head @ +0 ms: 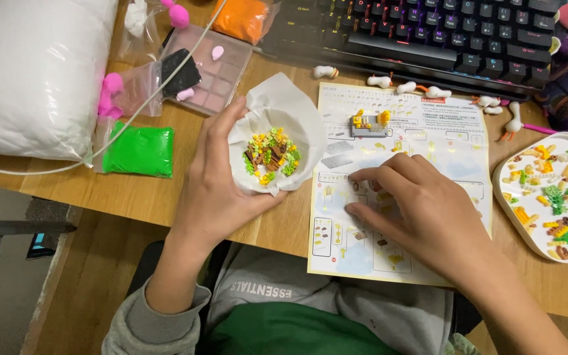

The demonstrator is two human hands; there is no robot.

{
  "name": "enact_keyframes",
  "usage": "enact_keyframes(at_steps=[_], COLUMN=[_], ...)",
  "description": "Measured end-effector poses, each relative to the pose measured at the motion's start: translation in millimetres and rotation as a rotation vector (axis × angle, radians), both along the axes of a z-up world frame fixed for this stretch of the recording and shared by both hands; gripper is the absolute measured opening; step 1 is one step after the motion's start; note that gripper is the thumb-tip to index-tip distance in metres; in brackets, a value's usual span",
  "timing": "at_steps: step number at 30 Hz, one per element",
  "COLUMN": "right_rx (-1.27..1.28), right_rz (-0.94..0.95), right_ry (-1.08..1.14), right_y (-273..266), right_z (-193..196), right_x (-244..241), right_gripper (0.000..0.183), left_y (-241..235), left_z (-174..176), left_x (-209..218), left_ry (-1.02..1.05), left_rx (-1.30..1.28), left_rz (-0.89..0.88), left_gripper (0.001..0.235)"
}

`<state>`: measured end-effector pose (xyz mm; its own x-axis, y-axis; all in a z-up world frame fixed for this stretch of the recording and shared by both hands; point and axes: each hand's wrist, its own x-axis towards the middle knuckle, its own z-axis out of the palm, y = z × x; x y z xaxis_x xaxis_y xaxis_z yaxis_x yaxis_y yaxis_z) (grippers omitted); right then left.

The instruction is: The person assembles a miniature model using small, colorful plastic pieces. They pick up individual components from a white paper and a tray, consult a printed instruction sheet, and connect the pieces by hand to build the structure.

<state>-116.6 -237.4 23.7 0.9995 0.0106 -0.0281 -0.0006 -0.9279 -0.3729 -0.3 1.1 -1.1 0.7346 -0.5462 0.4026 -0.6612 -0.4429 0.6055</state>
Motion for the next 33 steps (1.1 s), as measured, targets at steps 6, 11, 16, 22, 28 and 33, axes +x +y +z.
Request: enact_keyframes(at_steps=[6, 11, 16, 22, 28, 33], right_rx=[0.059, 0.038, 0.037, -0.017, -0.081, -0.126], right_rz=[-0.027, 0.018, -0.007, -0.013, 0.143, 0.282], right_ry=[-0.029, -0.122, -0.009, 0.251, -0.022, -0.141], right_y=[-1.0, -2.1, -0.1, 0.3, 15.8, 26.4], right_z=[-6.1, -12.7, 3.8, 28.8, 42.2, 43.5], right_x=[-3.2, -5.0, 0.4, 8.4, 20.3, 36.1], right_gripper=[0.033, 0.034, 0.036, 0.052, 0.034, 0.023], left_y=[0.5, 2.3, 3.3, 5.3, 6.6, 6.8], left_z=[0.5, -1.0, -2.2, -5.6, -8.5, -7.8], left_x=[-0.4, -0.1, -0.6, 0.5, 0.6, 0.0], left_ry=[-0.009, 0.003, 0.015, 0.009, -0.019, -0.025], left_rx=[-0.015, -0.003, 0.017, -0.005, 0.013, 0.011], left_rz=[-0.027, -0.044, -0.036, -0.070, -0.067, -0.073], left_gripper=[0.101, 0.104, 0.108, 0.111, 0.107, 0.107])
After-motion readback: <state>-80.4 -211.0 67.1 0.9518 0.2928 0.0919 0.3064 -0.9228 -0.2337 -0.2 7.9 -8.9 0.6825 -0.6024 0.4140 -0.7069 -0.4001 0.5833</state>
